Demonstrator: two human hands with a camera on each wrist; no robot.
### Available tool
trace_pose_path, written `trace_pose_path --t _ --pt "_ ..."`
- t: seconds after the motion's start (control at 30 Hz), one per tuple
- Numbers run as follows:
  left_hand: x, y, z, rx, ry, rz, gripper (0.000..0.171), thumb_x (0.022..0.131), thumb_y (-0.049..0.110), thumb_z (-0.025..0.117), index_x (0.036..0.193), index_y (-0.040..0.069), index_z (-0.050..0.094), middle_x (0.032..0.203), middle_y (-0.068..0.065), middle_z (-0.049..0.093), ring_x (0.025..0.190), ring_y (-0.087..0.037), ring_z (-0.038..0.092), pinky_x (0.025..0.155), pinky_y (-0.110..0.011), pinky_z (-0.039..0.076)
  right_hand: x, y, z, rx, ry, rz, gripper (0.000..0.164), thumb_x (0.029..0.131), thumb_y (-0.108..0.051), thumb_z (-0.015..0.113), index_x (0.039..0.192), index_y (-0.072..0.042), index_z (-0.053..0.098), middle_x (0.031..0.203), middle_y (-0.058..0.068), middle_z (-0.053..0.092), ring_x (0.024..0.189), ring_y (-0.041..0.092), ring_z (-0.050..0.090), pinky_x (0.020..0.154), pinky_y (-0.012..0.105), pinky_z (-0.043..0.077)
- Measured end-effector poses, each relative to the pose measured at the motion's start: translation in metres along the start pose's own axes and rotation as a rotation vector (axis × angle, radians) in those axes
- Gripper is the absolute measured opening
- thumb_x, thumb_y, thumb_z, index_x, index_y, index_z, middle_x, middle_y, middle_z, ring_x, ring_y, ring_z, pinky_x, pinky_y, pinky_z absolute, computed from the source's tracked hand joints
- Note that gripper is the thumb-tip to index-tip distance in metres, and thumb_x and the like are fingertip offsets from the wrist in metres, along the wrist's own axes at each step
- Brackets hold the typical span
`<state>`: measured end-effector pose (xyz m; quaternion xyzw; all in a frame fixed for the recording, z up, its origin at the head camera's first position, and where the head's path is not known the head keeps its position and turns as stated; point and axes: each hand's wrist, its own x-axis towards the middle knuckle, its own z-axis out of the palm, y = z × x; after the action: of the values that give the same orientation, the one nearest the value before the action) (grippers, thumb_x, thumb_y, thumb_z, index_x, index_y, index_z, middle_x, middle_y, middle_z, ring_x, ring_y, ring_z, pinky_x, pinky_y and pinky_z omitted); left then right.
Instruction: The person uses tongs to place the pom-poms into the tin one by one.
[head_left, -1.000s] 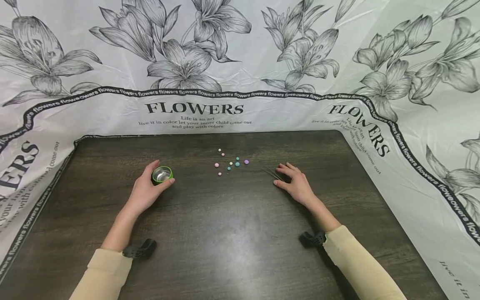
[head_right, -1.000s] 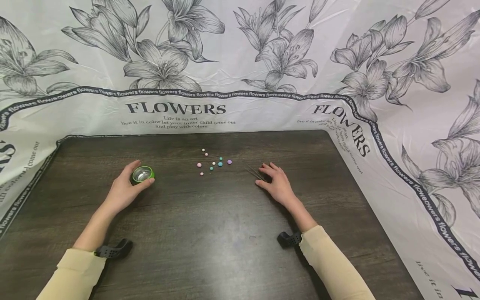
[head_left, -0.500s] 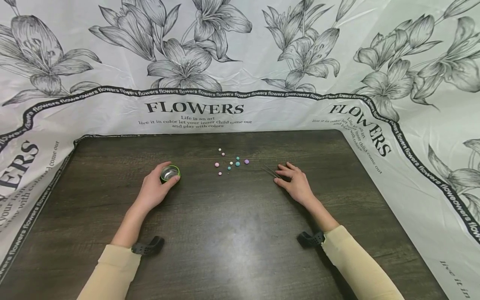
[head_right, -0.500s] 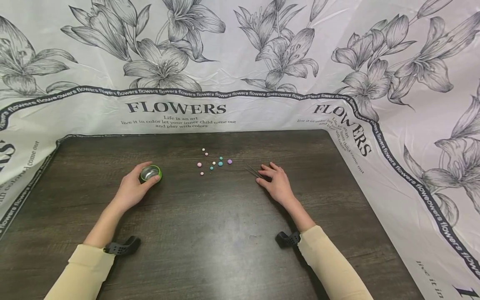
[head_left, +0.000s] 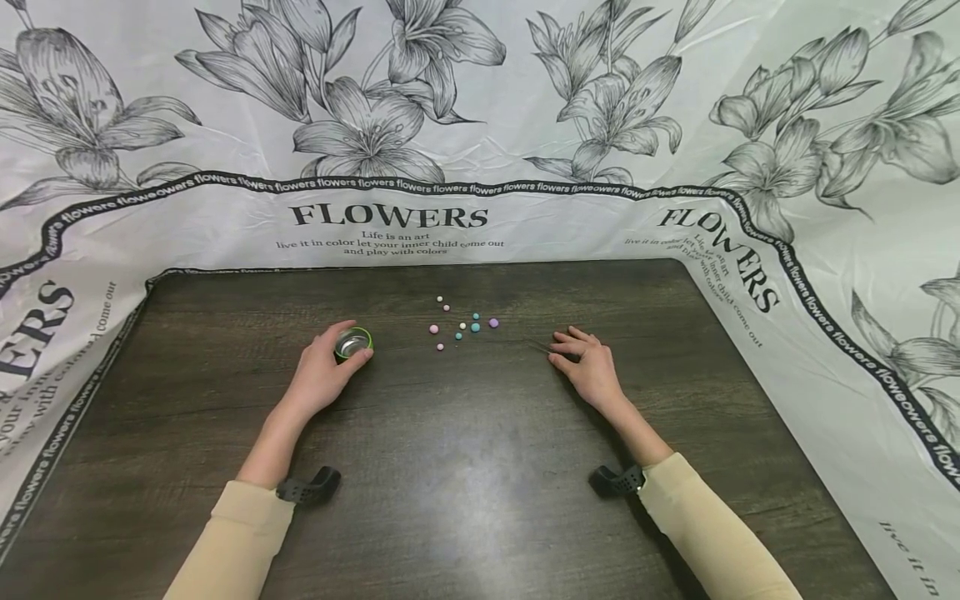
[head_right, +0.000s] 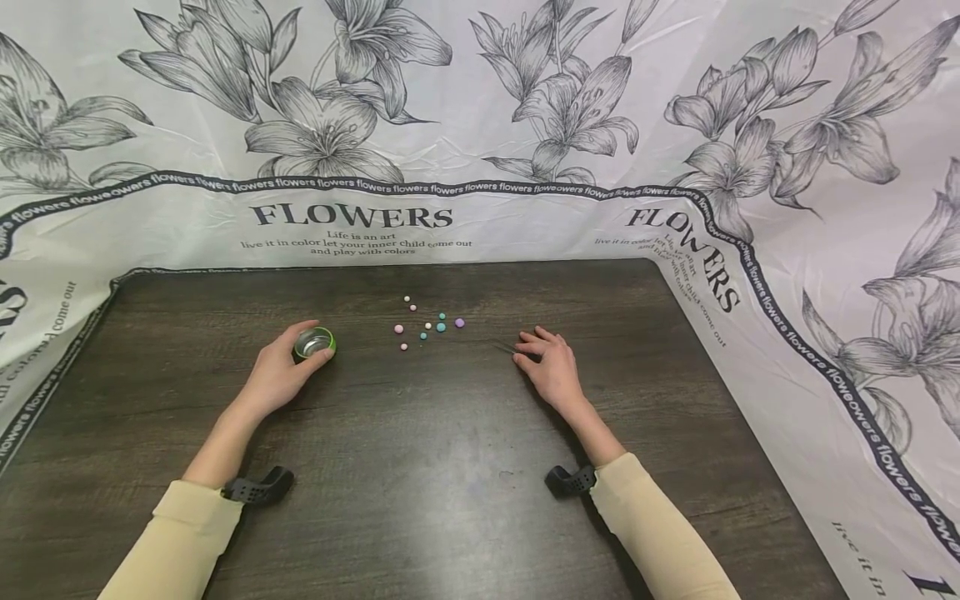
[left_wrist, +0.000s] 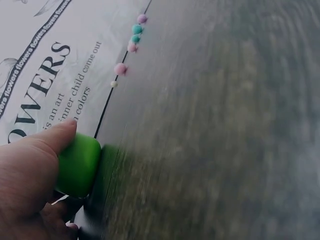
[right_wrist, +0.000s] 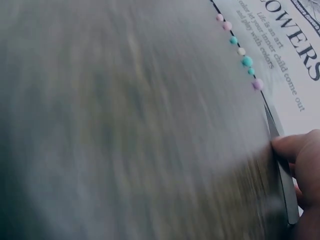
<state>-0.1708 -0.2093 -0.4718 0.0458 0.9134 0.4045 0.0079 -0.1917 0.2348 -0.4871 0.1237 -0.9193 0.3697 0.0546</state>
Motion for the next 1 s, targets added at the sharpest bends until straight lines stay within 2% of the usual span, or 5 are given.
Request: trace_pose_path --t 0.23,0.37,0.5,0.73,1.0 --pt "0.002 0.000 0.003 -0.003 0.002 0.010 0.068 0.104 0.033 0.065 0.157 0.001 0.038 0.144 -0.031 0.050 0.143 -0.064 0.018 0.113 -0.076 0.020 0.003 -0.001 0.008 -0.019 0.059 -0.008 0.022 0.094 -0.010 0.076 0.114 0.001 0.078 0.134 0.014 0.067 0.139 0.033 0.049 0.121 0.058 0.022" --pt "0.004 -0.001 0.002 -0.011 0.004 0.018 0.068 0.104 0.033 0.065 0.157 0.002 0.037 0.142 -0.029 0.052 0.136 -0.056 0.040 0.108 -0.070 0.035 0.005 -0.002 0.011 0.001 0.072 -0.020 0.021 0.094 -0.011 0.077 0.113 0.000 0.079 0.132 0.014 0.068 0.137 0.032 0.052 0.119 0.056 0.026" --pt "0.004 -0.001 0.000 -0.011 0.004 0.024 0.068 0.104 0.033 0.065 0.157 0.001 0.037 0.138 -0.029 0.055 0.118 -0.046 0.058 0.091 -0.061 0.050 0.007 -0.001 0.014 0.046 0.114 -0.062 0.020 0.093 -0.010 0.078 0.110 0.000 0.079 0.124 0.015 0.071 0.128 0.035 0.060 0.116 0.052 0.037" --pt "0.008 -0.002 0.000 0.002 -0.005 0.020 0.070 0.103 0.034 0.066 0.157 0.001 0.037 0.136 -0.031 0.056 0.113 -0.045 0.061 0.086 -0.058 0.053 0.007 -0.001 0.015 0.119 0.149 -0.052 0.020 0.094 -0.013 0.078 0.113 -0.006 0.080 0.105 0.009 0.078 0.099 0.026 0.074 0.083 0.040 0.060" --pt "0.013 -0.001 0.002 0.004 -0.011 0.015 0.070 0.103 0.037 0.066 0.157 0.003 0.038 0.133 -0.030 0.059 0.112 -0.043 0.063 0.085 -0.057 0.054 0.009 -0.004 0.016 0.179 0.183 -0.097 0.019 0.096 -0.011 0.076 0.114 -0.004 0.078 0.093 0.007 0.079 0.086 0.023 0.076 0.064 0.015 0.052"
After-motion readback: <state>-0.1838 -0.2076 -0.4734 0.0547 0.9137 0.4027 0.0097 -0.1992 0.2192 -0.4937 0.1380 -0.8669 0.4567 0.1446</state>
